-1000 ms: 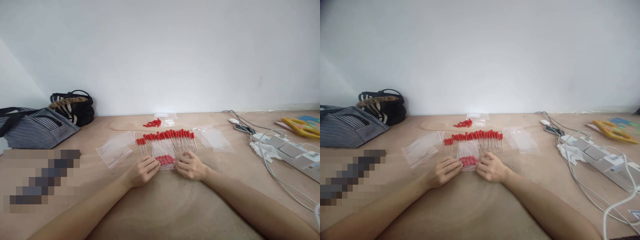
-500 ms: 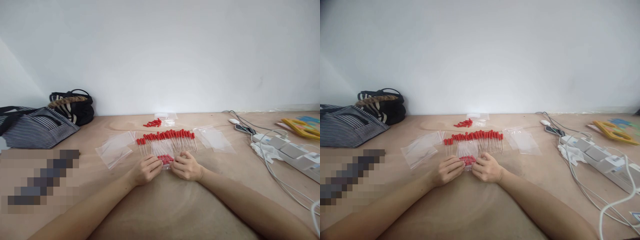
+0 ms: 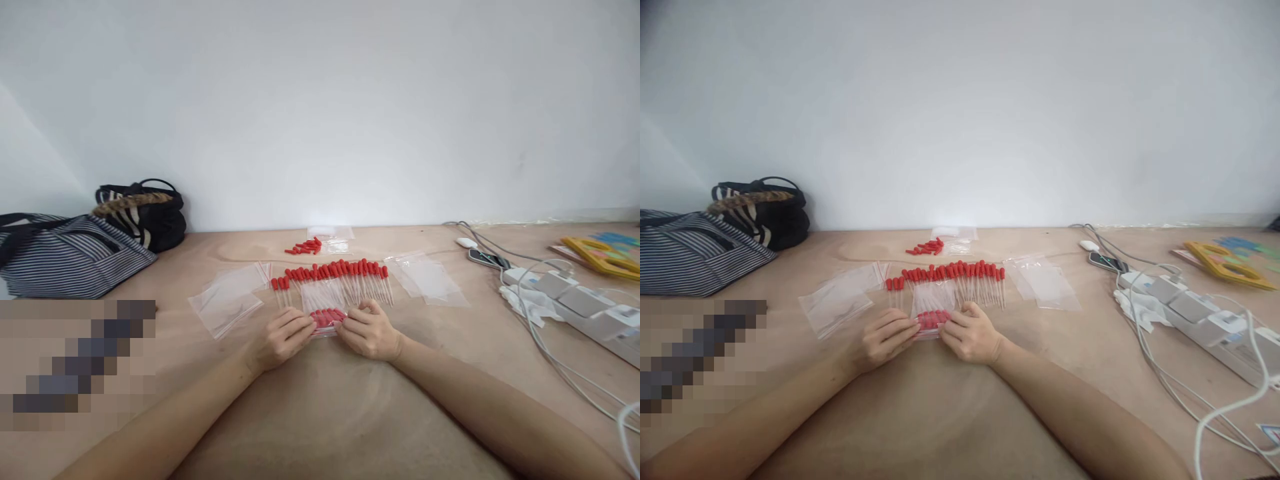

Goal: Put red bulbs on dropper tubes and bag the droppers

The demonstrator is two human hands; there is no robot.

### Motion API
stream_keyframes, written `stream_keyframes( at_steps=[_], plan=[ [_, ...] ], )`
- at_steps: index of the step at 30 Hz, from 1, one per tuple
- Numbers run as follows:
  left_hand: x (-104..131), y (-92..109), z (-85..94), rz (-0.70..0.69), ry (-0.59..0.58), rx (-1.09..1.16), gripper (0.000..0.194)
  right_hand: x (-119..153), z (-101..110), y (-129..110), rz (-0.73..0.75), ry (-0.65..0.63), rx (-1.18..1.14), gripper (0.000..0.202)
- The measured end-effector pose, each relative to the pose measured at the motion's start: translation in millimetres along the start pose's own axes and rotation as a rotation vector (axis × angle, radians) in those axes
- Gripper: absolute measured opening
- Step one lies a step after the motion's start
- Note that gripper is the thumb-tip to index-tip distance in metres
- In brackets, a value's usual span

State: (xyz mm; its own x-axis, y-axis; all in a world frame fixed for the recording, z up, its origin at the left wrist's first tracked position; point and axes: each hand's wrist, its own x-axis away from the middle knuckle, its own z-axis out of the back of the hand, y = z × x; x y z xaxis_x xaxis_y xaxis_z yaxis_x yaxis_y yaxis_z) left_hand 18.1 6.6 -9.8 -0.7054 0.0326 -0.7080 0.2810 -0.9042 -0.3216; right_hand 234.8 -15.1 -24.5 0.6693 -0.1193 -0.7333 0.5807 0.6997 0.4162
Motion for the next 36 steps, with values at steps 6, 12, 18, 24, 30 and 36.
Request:
stream_keyframes(
  at_steps=[6, 12, 18, 24, 30, 36],
  plan=[
    [7.2, -1.3, 1.2, 0.035, 0.02, 0.004, 0.014, 1.4, 2.2, 1.5, -0.117, -0.027, -0.004, 0.013],
    [3.3, 1.0, -0.9, 0.014, 0.047, 0.007, 0.012, 2.3, 0.4, -0.5, -0.107, -0.025, -0.014, 0.018],
    [3.6, 0.6, -2.0, 0.018, 0.043, 0.019, 0.012, -3.1, -1.3, -4.0, -0.135, 0.02, 0.022, 0.008],
    [-3.9, 2.6, -5.4, -0.01, 0.007, -0.001, 0.012, -5.3, -2.5, -5.6, -0.018, 0.013, 0.022, 0.02],
    [-4.3, 4.6, -11.2, -0.031, 0.009, 0.0, 0.009, -4.7, -4.7, -6.4, -0.034, 0.011, 0.047, 0.014],
    [-5.7, 5.2, -8.0, -0.065, 0.0, -0.016, 0.01, -7.3, -5.6, -8.5, -0.003, 0.023, 0.044, 0.018]
  ],
)
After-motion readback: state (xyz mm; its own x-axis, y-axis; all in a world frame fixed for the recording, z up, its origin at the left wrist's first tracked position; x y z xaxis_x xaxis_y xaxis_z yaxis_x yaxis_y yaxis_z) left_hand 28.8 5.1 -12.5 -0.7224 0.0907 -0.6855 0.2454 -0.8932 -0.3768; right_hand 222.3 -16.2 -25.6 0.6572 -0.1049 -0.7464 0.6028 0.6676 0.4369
